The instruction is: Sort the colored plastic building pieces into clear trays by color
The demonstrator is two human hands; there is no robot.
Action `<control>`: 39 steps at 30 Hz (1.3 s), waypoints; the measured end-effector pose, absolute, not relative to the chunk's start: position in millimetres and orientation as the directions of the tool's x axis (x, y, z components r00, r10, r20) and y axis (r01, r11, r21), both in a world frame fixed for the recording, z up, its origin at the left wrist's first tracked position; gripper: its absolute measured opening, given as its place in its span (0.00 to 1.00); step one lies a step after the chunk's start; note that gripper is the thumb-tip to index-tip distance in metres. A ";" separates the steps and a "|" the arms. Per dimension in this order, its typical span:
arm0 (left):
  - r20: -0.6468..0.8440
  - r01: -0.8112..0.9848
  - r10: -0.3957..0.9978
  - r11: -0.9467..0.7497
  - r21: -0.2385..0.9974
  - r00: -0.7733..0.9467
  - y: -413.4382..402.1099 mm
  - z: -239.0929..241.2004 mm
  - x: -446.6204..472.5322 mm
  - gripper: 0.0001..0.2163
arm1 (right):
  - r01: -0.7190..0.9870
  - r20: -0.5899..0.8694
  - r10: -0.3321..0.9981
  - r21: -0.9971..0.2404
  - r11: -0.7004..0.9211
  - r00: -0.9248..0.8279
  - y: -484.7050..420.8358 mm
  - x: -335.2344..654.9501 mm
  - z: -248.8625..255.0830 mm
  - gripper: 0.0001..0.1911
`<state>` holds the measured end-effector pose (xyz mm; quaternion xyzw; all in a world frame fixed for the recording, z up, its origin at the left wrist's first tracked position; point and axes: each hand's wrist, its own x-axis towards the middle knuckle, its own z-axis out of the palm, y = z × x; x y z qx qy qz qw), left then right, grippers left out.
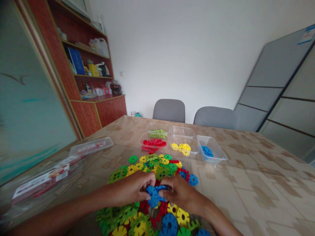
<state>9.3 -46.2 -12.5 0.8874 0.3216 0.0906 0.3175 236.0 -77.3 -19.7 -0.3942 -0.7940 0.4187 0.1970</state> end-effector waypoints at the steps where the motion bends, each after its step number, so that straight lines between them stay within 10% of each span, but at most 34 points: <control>1: -0.028 0.507 0.637 -0.585 0.633 0.770 -45.4 -14.5 9.7 0.12 | 0.440 -0.022 0.785 -0.838 0.323 -0.618 -77.5 235.5 -19.7 0.12; 23: 0.145 0.498 0.721 -0.595 0.631 0.678 -47.3 -14.6 18.3 0.17 | 0.487 0.164 0.883 -0.782 0.389 -0.441 -60.6 262.1 -2.7 0.18; 39: 0.183 0.451 0.668 -0.653 0.608 0.721 -40.1 -21.0 19.3 0.07 | 0.796 0.424 0.757 -0.570 -0.204 0.497 -26.3 421.4 7.9 0.21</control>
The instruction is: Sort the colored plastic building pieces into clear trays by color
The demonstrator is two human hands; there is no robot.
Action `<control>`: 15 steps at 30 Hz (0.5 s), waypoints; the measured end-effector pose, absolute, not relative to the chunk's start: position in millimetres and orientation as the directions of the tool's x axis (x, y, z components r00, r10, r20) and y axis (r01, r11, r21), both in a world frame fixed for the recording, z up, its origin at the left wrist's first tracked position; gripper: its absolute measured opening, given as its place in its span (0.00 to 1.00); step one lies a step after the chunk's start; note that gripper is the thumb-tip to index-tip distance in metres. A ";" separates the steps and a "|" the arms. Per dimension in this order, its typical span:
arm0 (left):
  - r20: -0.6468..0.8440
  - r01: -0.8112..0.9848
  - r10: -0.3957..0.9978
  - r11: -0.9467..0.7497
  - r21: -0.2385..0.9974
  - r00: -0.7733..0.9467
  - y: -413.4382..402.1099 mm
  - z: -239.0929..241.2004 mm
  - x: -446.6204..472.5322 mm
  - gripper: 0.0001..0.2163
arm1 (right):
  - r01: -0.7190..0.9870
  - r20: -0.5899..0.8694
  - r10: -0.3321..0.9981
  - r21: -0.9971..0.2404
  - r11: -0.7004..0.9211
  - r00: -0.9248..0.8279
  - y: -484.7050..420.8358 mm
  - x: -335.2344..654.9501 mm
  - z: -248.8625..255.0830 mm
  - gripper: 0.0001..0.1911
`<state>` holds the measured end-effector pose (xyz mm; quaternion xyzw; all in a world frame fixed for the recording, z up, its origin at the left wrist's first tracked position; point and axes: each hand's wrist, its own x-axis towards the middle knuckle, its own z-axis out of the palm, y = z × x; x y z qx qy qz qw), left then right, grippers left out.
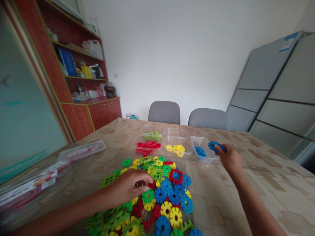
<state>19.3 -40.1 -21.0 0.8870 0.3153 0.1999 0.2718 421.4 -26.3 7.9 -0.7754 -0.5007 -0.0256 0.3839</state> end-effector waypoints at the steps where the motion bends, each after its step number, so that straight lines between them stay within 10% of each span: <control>1: 0.186 0.449 0.666 -0.656 0.606 0.722 -39.7 -20.6 19.3 0.06 | 0.788 0.417 0.754 -0.579 -0.209 0.507 -24.9 426.6 5.1 0.20; 15: 0.196 0.471 0.662 -0.680 0.561 0.723 -28.5 -14.7 12.4 0.06 | 0.595 0.300 0.894 -0.802 0.048 0.333 -15.2 421.5 -8.0 0.25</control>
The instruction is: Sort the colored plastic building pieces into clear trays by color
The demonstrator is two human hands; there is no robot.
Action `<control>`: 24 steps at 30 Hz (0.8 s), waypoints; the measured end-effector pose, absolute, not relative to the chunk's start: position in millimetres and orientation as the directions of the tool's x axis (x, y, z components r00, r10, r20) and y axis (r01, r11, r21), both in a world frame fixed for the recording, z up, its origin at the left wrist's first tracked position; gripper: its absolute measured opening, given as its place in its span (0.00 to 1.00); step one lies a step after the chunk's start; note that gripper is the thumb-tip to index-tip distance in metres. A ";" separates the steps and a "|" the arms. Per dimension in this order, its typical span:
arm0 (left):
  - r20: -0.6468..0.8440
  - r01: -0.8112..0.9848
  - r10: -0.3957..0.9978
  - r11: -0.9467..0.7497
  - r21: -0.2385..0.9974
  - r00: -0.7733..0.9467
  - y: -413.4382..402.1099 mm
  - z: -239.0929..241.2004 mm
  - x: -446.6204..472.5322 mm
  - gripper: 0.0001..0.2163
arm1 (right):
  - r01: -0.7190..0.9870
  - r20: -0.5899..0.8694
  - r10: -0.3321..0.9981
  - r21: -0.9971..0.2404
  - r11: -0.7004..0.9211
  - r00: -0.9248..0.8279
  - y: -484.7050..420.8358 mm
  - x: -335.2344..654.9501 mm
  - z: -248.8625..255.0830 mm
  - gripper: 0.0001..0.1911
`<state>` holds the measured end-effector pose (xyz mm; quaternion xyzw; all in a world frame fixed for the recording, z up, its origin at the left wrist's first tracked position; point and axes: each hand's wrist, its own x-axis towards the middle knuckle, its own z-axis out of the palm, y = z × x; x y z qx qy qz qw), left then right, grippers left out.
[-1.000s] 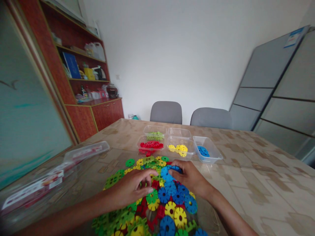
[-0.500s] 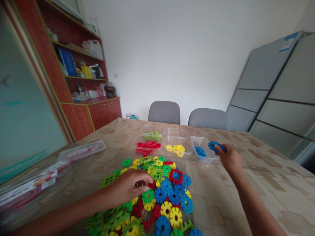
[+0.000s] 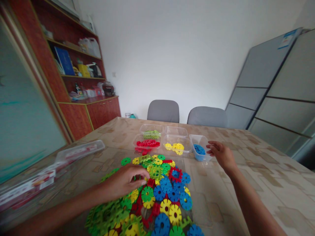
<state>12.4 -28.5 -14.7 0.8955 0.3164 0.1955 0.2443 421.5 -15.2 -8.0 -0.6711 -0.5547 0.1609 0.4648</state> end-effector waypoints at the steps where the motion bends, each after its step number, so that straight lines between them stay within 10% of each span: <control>1: 0.198 0.469 0.659 -0.684 0.558 0.725 -26.5 -12.7 9.8 0.06 | 0.599 0.300 0.902 -0.799 0.060 0.310 -16.9 418.0 -4.4 0.24; 12: 0.234 0.552 0.680 -0.713 0.432 0.695 6.4 11.1 -27.4 0.10 | 0.673 0.142 0.895 -0.613 0.414 -0.422 -50.6 301.0 6.5 0.15; 24: 0.015 0.373 0.437 -0.783 0.497 0.899 -31.7 24.0 -11.5 0.13 | 0.668 0.015 0.839 -0.597 0.444 -0.544 -86.1 270.2 20.9 0.09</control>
